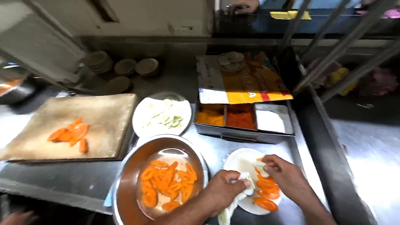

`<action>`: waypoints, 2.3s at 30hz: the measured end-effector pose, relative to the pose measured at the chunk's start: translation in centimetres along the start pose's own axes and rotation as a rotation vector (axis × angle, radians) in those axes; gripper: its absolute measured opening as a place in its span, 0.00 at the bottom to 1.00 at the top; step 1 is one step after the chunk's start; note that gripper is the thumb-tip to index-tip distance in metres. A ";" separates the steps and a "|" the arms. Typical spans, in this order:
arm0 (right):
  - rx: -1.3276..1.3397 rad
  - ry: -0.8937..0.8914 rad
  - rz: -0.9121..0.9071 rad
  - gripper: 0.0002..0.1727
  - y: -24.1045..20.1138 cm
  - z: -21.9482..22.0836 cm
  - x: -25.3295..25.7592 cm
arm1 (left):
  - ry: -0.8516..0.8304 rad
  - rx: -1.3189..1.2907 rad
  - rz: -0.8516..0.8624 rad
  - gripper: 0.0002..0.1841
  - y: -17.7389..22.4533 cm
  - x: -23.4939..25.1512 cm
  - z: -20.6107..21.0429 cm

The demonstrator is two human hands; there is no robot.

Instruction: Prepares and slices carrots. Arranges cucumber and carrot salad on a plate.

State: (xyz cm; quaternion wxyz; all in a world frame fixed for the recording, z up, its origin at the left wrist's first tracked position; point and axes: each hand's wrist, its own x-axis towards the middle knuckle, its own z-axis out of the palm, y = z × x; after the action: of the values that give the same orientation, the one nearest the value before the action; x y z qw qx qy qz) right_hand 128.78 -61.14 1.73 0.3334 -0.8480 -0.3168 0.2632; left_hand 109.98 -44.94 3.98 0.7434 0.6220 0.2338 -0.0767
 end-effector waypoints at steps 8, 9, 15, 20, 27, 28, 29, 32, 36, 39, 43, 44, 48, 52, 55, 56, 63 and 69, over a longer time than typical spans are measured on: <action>-0.215 -0.280 -0.379 0.12 -10.0 2.8 4.3 | 0.134 -0.329 0.172 0.09 0.7 -5.7 -3.6; -0.190 -0.263 -0.434 0.11 -11.8 3.4 5.3 | 0.160 -0.384 0.180 0.09 0.7 -6.1 -4.0; -0.009 -0.290 -0.810 0.22 -16.1 2.8 7.5 | 0.126 -0.663 0.218 0.11 -0.1 -7.1 -5.6; 0.231 -0.405 -0.895 0.14 -10.6 4.5 1.9 | 0.047 -0.706 0.145 0.11 -0.8 -6.7 -5.1; 0.276 0.112 -0.417 0.09 -3.4 -1.1 -1.5 | -0.039 -0.447 -0.070 0.18 -0.6 -5.8 -1.1; 0.218 0.155 -0.292 0.11 -2.4 -2.2 -1.6 | -0.063 -0.421 -0.091 0.18 -0.6 -5.9 -0.8; 0.151 0.160 -0.175 0.13 -1.5 -3.0 -1.5 | -0.085 -0.401 -0.105 0.19 -0.6 -5.9 -0.5; 0.011 0.059 0.029 0.14 0.3 -2.8 -0.9 | -0.135 -0.378 -0.120 0.20 -0.6 -5.9 0.3; -0.060 -0.047 0.033 0.09 1.0 -1.2 0.3 | -0.141 -0.390 -0.144 0.21 -0.5 -6.1 0.8; -0.143 -0.066 0.003 0.09 0.0 -0.8 1.1 | -0.093 -0.375 -0.176 0.19 -0.5 -6.3 0.7; -0.252 -0.065 -0.080 0.10 -0.3 -0.4 2.8 | -0.005 -0.386 -0.169 0.11 -0.5 -6.1 0.8; -0.274 -0.057 -0.089 0.10 -0.3 -0.2 3.2 | 0.006 -0.392 -0.158 0.11 -0.5 -6.0 0.8; -0.298 0.083 -0.117 0.13 0.4 -0.4 3.8 | 0.039 -0.417 -0.138 0.12 -0.5 -5.1 0.9; -0.057 0.070 -0.139 0.14 -0.5 -0.6 -0.3 | 0.029 -0.429 -0.134 0.14 -0.4 -4.2 1.0; 0.273 -0.143 -0.178 0.21 -2.3 1.8 -4.8 | 0.038 -0.407 -0.125 0.14 -0.3 -3.7 1.5; 0.346 -0.154 -0.216 0.20 -2.6 2.8 -5.8 | 0.039 -0.390 -0.122 0.15 -0.3 -3.6 1.6; 0.532 -0.276 -0.140 0.20 -2.6 3.3 -7.0 | 0.003 -0.289 -0.139 0.18 -0.6 -3.4 2.0; 0.547 -0.204 -0.072 0.17 -3.0 3.1 -7.3 | 0.005 -0.309 -0.157 0.14 -0.7 -3.7 1.8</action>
State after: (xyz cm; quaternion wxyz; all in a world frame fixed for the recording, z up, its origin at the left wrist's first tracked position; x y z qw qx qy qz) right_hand 120.83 -63.32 3.64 0.5254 -0.6840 -0.2956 0.4107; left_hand 106.88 -47.48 5.19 0.8211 0.4804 0.2928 -0.0961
